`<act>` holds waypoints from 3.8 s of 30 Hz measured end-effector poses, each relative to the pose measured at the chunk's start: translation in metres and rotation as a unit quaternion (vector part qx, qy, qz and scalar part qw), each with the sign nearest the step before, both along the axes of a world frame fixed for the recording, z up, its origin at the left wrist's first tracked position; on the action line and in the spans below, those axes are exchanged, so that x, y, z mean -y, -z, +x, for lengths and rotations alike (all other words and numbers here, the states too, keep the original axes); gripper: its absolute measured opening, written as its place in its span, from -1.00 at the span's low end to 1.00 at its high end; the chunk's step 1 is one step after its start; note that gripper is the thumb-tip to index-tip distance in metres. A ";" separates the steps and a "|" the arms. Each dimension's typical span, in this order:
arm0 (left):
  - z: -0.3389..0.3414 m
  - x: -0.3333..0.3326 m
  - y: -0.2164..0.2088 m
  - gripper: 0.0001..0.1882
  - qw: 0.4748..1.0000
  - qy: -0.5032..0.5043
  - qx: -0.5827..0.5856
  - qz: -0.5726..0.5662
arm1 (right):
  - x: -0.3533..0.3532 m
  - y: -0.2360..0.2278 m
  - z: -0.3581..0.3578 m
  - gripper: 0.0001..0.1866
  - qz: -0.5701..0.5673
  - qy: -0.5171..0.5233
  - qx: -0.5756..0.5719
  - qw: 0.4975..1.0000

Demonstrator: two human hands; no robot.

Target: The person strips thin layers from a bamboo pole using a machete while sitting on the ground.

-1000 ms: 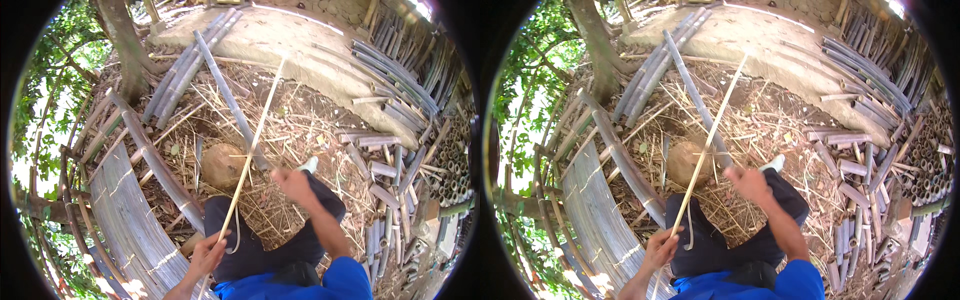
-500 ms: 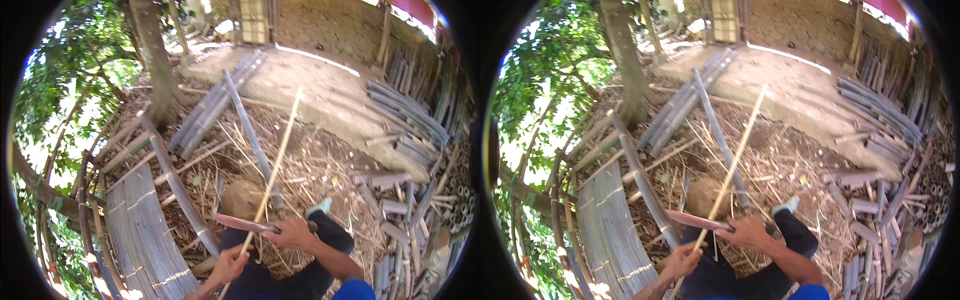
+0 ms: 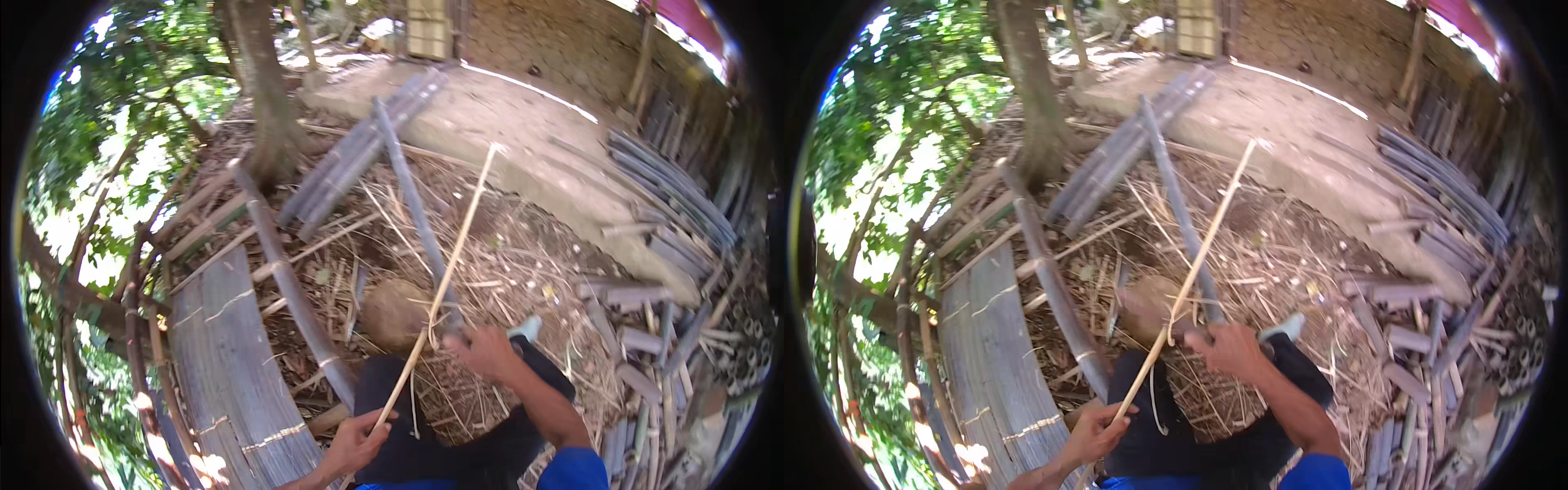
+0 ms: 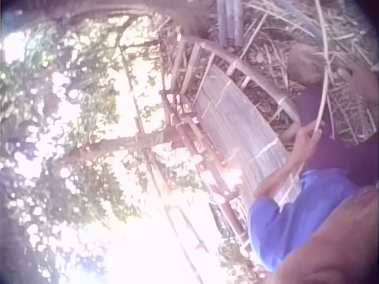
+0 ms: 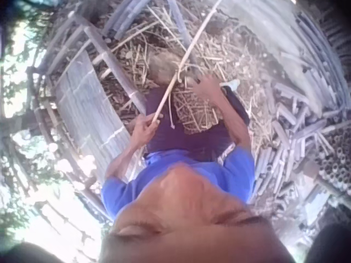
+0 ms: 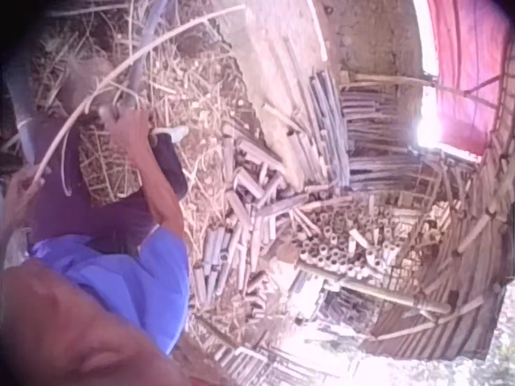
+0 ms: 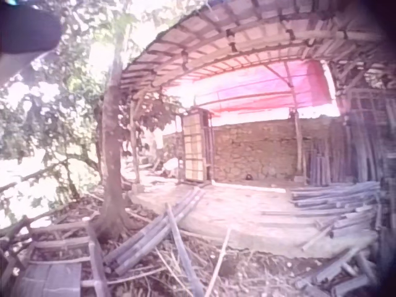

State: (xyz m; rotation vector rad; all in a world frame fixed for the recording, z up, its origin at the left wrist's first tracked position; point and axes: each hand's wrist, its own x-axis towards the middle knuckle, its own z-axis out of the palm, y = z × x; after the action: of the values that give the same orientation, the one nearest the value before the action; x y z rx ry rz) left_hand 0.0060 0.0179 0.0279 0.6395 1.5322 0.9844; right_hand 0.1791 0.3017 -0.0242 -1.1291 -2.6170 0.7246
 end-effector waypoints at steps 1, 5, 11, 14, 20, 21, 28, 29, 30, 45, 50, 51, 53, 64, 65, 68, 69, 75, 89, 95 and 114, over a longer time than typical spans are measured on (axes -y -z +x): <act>-0.003 0.010 -0.001 -0.71 0.999 -0.007 -0.038 0.011 | -0.022 0.009 -0.002 -0.25 0.016 0.033 -0.014 0.999; 0.015 0.054 -0.013 -0.71 0.993 0.027 -0.118 -0.013 | -0.129 0.017 0.028 -0.02 -0.076 0.175 0.058 0.980; 0.028 0.098 -0.010 -0.70 0.991 -0.041 0.042 -0.123 | -0.178 0.005 0.060 0.01 0.054 0.247 0.031 0.967; -0.005 0.074 0.020 -0.68 0.996 0.005 -0.003 -0.088 | -0.135 0.016 0.037 0.01 -0.039 0.228 0.014 0.973; -0.010 -0.036 0.013 -0.63 0.998 -0.055 -0.010 0.035 | -0.005 0.029 0.002 -0.20 0.003 0.081 -0.069 0.994; -0.009 -0.051 0.015 -0.63 0.998 -0.057 -0.009 0.034 | 0.019 0.029 -0.001 -0.26 0.009 0.045 -0.089 0.995; -0.003 -0.070 0.023 -0.64 0.995 -0.050 0.047 0.071 | 0.023 0.010 0.001 -0.34 0.021 -0.018 -0.030 0.999; -0.003 -0.072 0.020 -0.64 0.995 -0.049 0.046 0.075 | 0.007 0.010 -0.001 -0.33 0.036 0.045 -0.022 0.998; -0.003 -0.075 0.018 -0.64 0.995 -0.055 0.051 0.062 | 0.005 0.013 -0.005 -0.34 -0.021 0.071 0.008 0.997; 0.006 0.065 0.008 -0.67 0.999 -0.034 -0.012 -0.032 | -0.157 0.020 0.073 0.03 -0.050 0.236 0.086 0.967; -0.030 0.107 0.017 -0.62 0.989 0.004 -0.140 0.042 | -0.153 0.033 0.079 0.01 -0.060 0.302 0.067 0.949; -0.038 0.098 0.000 -0.67 0.976 0.018 -0.211 -0.058 | -0.154 0.028 0.071 0.01 -0.075 0.311 0.071 0.945; -0.060 0.077 -0.035 -0.73 0.952 0.012 -0.274 -0.137 | -0.125 0.032 0.048 -0.21 -0.441 0.268 -0.290 0.806; -0.130 0.082 -0.077 -0.53 0.602 -0.277 -0.728 0.174 | -0.003 0.025 -0.083 -0.76 -0.647 0.270 -0.504 0.504; -0.131 0.062 -0.060 -0.47 0.623 -0.342 -0.650 0.269 | 0.015 0.022 -0.094 -0.76 -0.652 0.271 -0.499 0.503; -0.083 -0.037 -0.039 -0.38 0.650 -0.500 -0.305 0.484 | 0.064 0.028 -0.105 -0.75 -0.701 0.242 -0.481 0.468; -0.054 -0.075 -0.049 -0.39 0.645 -0.532 -0.158 0.526 | 0.077 0.026 -0.107 -0.74 -0.710 0.215 -0.468 0.480; -0.076 -0.050 -0.085 -0.36 0.606 -0.355 -0.170 0.691 | 0.101 0.015 -0.056 -0.59 -0.512 -0.070 -0.225 0.826; -0.046 -0.094 -0.021 -0.26 0.646 -0.343 -0.205 0.650 | 0.102 0.044 -0.004 -0.44 -0.225 -0.059 -0.060 0.971; -0.046 -0.088 -0.017 -0.25 0.643 -0.338 -0.187 0.661 | 0.101 0.060 -0.003 -0.43 -0.134 -0.030 -0.100 0.985; -0.033 -0.105 -0.023 -0.29 0.650 -0.356 -0.234 0.629 | 0.059 0.110 -0.070 -0.67 -0.084 -0.040 -0.044 0.995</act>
State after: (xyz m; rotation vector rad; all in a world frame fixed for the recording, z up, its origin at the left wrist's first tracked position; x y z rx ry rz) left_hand -0.0267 0.1226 0.0510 1.3482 1.3161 2.7678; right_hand 0.1089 0.2424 -0.1338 -1.0134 -2.5795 1.0051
